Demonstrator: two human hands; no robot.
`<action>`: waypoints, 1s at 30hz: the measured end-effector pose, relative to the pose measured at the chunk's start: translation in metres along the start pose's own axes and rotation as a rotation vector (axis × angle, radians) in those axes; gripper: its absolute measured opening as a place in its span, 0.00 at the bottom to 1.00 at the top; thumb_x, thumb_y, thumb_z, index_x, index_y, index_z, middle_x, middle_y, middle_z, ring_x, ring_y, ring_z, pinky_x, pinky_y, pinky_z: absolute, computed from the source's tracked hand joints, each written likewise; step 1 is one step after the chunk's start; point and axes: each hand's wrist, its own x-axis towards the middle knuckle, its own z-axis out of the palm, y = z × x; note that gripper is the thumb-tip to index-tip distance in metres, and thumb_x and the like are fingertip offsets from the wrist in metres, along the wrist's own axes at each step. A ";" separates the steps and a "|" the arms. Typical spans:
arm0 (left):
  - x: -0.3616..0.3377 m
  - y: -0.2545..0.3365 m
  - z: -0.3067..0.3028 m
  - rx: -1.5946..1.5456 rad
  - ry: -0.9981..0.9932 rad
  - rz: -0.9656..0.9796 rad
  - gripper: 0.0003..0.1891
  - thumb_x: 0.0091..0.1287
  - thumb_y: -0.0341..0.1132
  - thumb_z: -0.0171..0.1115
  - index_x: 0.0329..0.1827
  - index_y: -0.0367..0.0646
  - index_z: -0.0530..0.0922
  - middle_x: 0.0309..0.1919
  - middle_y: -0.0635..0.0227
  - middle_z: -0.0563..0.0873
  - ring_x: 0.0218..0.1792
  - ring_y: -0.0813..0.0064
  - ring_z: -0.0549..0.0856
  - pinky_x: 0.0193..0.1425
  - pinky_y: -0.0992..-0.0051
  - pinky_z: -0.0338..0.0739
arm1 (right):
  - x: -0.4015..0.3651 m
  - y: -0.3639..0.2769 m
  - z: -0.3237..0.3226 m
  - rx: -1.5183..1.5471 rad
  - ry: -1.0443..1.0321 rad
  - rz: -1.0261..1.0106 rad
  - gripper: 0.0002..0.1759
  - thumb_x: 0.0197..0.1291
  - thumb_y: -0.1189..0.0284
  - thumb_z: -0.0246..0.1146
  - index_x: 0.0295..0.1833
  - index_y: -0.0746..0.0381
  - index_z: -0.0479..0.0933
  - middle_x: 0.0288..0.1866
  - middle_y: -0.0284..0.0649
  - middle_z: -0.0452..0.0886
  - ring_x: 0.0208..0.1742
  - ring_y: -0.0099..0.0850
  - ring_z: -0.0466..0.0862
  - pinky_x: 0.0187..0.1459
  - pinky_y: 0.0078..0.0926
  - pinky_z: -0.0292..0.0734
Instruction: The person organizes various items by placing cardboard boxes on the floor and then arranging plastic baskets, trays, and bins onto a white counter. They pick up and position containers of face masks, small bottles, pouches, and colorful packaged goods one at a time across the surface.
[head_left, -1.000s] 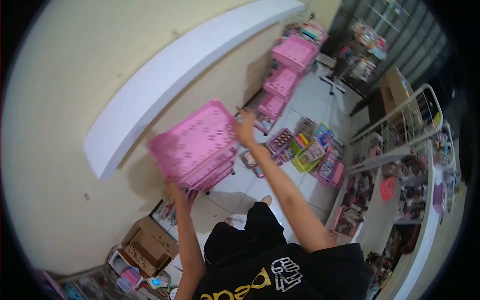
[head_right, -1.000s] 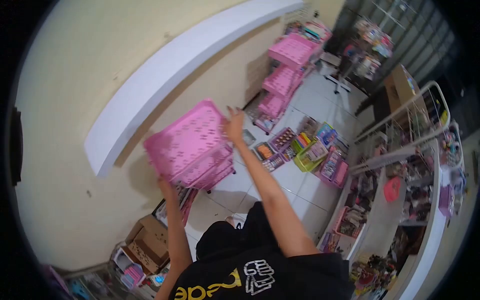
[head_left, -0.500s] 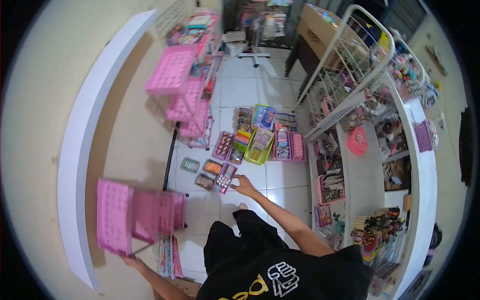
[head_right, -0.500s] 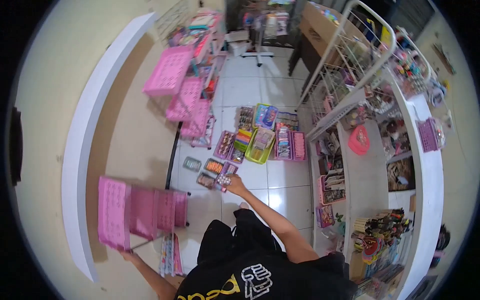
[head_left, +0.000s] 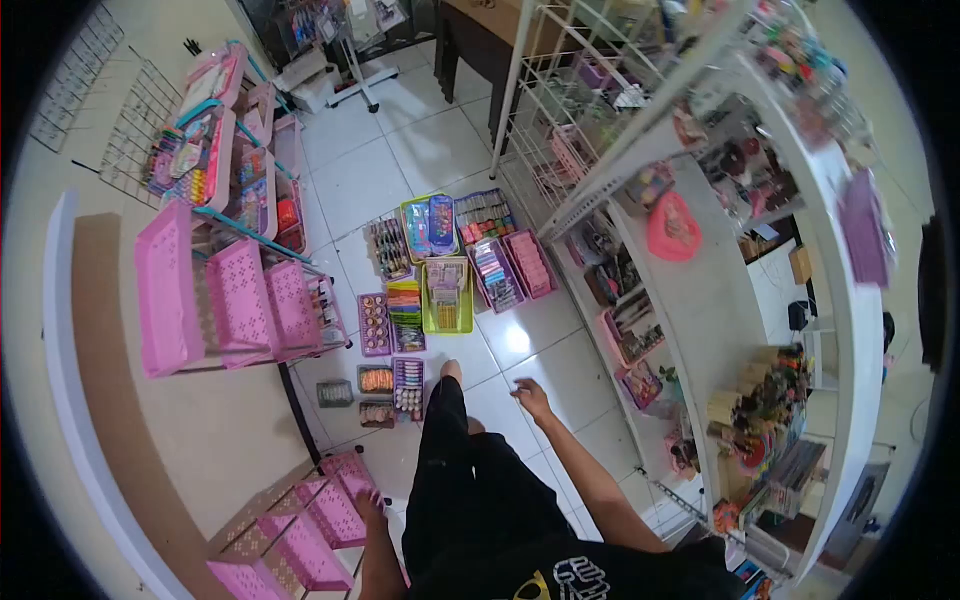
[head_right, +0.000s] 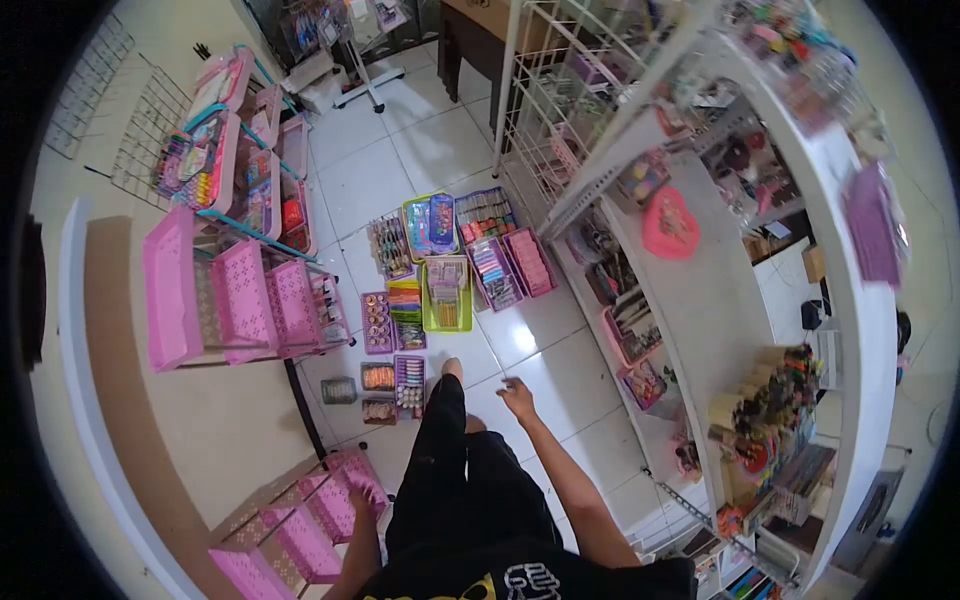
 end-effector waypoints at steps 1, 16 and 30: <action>-0.023 0.034 0.077 0.345 -0.301 0.019 0.17 0.54 0.41 0.46 0.47 0.48 0.63 0.39 0.66 0.73 0.35 0.74 0.76 0.28 0.82 0.66 | 0.011 -0.001 0.001 0.189 -0.057 0.176 0.19 0.40 0.72 0.56 0.43 0.63 0.67 0.38 0.42 0.72 0.41 0.33 0.71 0.44 0.27 0.66; 0.315 -0.107 0.431 1.449 -0.267 0.958 0.12 0.50 0.34 0.51 0.32 0.32 0.70 0.34 0.48 0.73 0.34 0.57 0.75 0.37 0.64 0.68 | 0.368 0.187 0.150 -0.339 -0.120 0.189 0.39 0.36 0.58 0.61 0.52 0.69 0.54 0.43 0.57 0.68 0.47 0.45 0.68 0.46 0.32 0.64; 0.287 -0.128 0.375 1.448 -0.569 0.595 0.07 0.48 0.29 0.50 0.29 0.34 0.69 0.22 0.49 0.74 0.26 0.53 0.74 0.26 0.61 0.65 | 0.327 0.176 0.137 -0.516 -0.181 -0.059 0.12 0.37 0.78 0.48 0.33 0.68 0.69 0.28 0.54 0.72 0.33 0.48 0.72 0.35 0.38 0.68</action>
